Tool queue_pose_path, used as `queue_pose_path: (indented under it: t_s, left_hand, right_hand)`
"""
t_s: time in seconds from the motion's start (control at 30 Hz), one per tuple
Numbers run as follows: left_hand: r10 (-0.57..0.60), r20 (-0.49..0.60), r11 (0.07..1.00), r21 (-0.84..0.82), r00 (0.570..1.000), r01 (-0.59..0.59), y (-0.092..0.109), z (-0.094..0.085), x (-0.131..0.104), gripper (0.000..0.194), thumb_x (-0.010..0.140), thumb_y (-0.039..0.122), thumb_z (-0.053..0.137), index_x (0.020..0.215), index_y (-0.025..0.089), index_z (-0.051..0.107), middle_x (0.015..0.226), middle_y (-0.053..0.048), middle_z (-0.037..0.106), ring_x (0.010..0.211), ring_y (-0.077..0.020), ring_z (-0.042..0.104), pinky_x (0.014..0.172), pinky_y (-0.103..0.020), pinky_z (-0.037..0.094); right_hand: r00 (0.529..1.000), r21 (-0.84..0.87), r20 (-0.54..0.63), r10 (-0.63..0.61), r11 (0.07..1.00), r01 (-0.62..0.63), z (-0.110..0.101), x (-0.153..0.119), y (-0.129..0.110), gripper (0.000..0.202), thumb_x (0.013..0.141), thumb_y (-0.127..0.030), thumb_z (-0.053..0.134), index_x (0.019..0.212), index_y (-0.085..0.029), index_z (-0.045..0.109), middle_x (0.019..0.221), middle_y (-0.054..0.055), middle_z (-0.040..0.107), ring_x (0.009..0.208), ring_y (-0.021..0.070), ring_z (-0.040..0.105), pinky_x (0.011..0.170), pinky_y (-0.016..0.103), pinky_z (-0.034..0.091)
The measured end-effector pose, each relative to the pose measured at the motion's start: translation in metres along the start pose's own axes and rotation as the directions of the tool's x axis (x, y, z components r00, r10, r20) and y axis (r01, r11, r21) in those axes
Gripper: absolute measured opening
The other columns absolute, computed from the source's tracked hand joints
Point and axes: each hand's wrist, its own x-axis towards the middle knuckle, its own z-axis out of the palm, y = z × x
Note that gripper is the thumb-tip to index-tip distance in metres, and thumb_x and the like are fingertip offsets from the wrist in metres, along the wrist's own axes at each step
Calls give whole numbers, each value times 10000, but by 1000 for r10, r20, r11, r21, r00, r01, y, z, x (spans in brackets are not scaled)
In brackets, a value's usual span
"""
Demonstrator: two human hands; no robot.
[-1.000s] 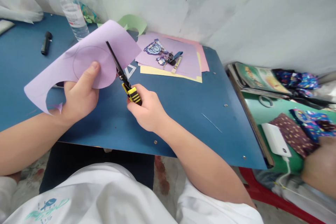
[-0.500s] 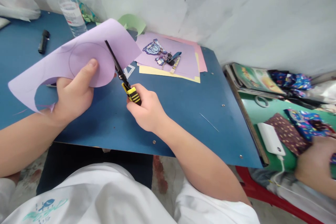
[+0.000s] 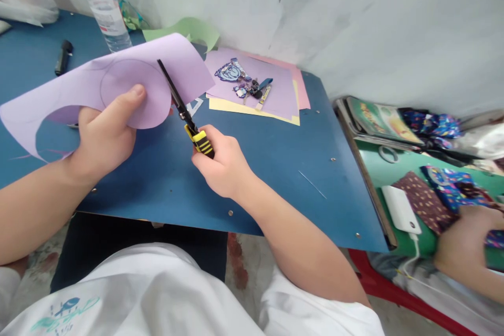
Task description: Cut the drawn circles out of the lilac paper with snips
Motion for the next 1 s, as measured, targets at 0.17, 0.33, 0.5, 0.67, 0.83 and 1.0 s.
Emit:
queue_pose_path:
  t_s: [0.17,0.33,0.5,0.67,0.83,1.0]
  left_hand:
    - [-41,47,999,30,998,40,9,-3,3,324,941,537,977,988,253,830,1138,-50,873,1232,-328,828,1223,-516,653]
    - [-64,51,996,71,997,60,10,-7,4,462,879,690,1002,1014,287,819,1122,-21,866,1174,-313,827,1147,-475,675]
    - [-17,43,999,51,999,15,5,-8,6,565,844,725,1016,1047,252,784,1060,-10,836,1098,-282,820,1087,-458,690]
    - [31,61,999,22,998,-32,6,-9,8,516,866,578,1043,1072,194,765,1086,-31,824,1117,-292,818,1113,-495,669]
    - [28,99,1000,7,995,-29,10,-10,12,507,856,565,1043,1050,187,767,1083,-40,816,1147,-327,818,1123,-544,670]
    - [13,114,1000,1,993,-14,13,-10,13,571,822,607,1059,1080,184,773,1097,-39,826,1147,-338,824,1098,-560,684]
  right_hand:
    - [1000,-30,-8,5,1000,-5,-3,0,-2,109,798,-306,649,899,-290,609,762,-43,640,777,215,545,776,405,417]
    - [1000,-50,-15,-3,999,2,-4,1,-3,110,790,-315,638,890,-285,605,761,-39,642,784,216,548,785,408,411]
    - [1000,-59,-16,1,998,-2,-5,1,-4,102,799,-310,642,894,-283,617,764,-38,647,783,216,553,789,409,416]
    - [1000,-69,-26,2,998,-4,-6,0,-5,84,788,-300,634,865,-283,603,740,-39,633,756,210,535,763,403,407]
    - [1000,-61,-27,-2,998,0,-7,-2,-6,83,778,-308,626,852,-288,598,730,-42,633,750,211,549,759,405,414]
    - [1000,-75,-31,-4,997,1,-7,-2,-7,81,774,-317,620,846,-285,601,726,-39,636,743,208,545,758,407,414]
